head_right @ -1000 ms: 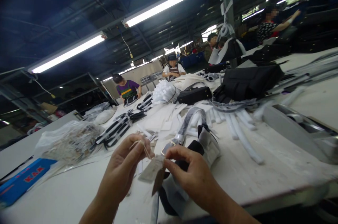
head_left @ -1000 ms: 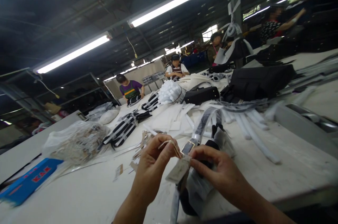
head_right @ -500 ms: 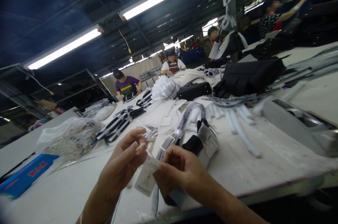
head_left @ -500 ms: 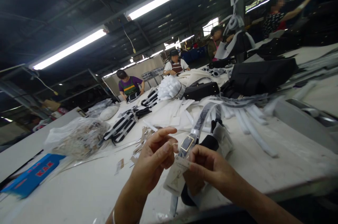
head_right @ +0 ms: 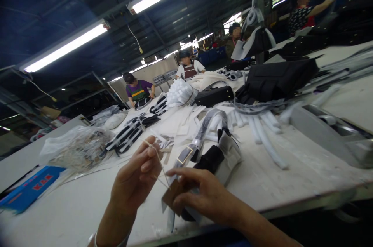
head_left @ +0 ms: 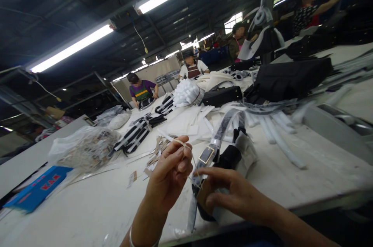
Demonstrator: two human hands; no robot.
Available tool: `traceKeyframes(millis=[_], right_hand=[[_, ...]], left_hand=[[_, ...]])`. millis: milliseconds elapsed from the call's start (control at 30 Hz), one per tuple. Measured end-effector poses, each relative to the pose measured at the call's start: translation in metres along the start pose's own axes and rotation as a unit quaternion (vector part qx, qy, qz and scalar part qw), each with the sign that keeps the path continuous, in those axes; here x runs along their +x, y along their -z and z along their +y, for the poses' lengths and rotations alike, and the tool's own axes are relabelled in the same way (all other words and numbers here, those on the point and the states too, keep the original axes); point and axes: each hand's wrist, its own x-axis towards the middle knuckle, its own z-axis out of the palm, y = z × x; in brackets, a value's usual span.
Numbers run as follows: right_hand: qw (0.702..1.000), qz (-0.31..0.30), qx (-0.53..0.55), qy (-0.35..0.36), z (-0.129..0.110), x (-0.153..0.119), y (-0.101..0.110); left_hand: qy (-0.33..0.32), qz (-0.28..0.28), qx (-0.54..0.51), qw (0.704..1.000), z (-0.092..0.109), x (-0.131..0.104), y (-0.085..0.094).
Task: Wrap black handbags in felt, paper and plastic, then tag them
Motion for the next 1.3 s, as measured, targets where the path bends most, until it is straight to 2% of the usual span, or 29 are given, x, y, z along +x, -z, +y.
traceKeyframes(millis=[67, 167, 267, 333, 400, 467, 600, 667, 867, 933, 1033, 1100, 1167, 1300], right_hand=[[1.0, -0.015, -0.001, -0.01, -0.002, 0.003, -0.002], [0.999, 0.001, -0.044, -0.003, -0.002, 0.002, -0.001], [0.991, 0.033, -0.123, 0.034, -0.001, -0.007, 0.003], [0.986, 0.074, -0.132, 0.064, -0.002, -0.015, 0.004], [0.986, 0.095, -0.108, 0.083, -0.005, -0.022, 0.001], [0.99, 0.09, -0.065, 0.083, -0.006, -0.024, -0.004], [0.991, 0.119, 0.052, 0.008, 0.001, -0.025, -0.01], [0.987, 0.135, 0.08, -0.036, 0.007, -0.027, -0.008], [0.971, 0.169, 0.094, -0.14, 0.013, -0.035, 0.003], [0.965, 0.198, 0.067, -0.16, 0.014, -0.033, 0.007], [0.953, 0.25, -0.013, -0.174, 0.021, -0.028, 0.013], [0.949, 0.254, -0.09, -0.162, 0.029, -0.024, 0.017], [0.944, 0.243, -0.169, -0.146, 0.036, -0.017, 0.02], [0.924, 0.234, -0.275, -0.125, 0.045, 0.001, 0.015]], left_hand=[[-0.008, -0.005, -0.022, 1.0, -0.001, -0.001, -0.002], [-0.041, 0.001, -0.012, 0.999, -0.004, -0.004, -0.002], [-0.053, 0.013, 0.059, 0.997, -0.008, -0.01, -0.001], [-0.042, 0.002, 0.126, 0.991, -0.011, -0.013, -0.003], [-0.024, -0.027, 0.184, 0.982, -0.015, -0.015, -0.006], [-0.012, -0.049, 0.222, 0.974, -0.018, -0.016, -0.01], [-0.042, -0.027, 0.252, 0.966, -0.018, -0.016, -0.007], [-0.047, -0.011, 0.253, 0.966, -0.019, -0.015, 0.001], [0.004, 0.002, 0.293, 0.956, -0.028, -0.019, 0.037], [-0.012, 0.02, 0.322, 0.947, -0.028, -0.019, 0.049], [-0.058, 0.079, 0.353, 0.931, -0.027, -0.011, 0.07], [-0.056, 0.09, 0.374, 0.921, -0.028, -0.003, 0.085], [-0.025, 0.066, 0.404, 0.912, -0.032, 0.008, 0.098], [0.018, -0.048, 0.447, 0.893, -0.047, 0.029, 0.112]])
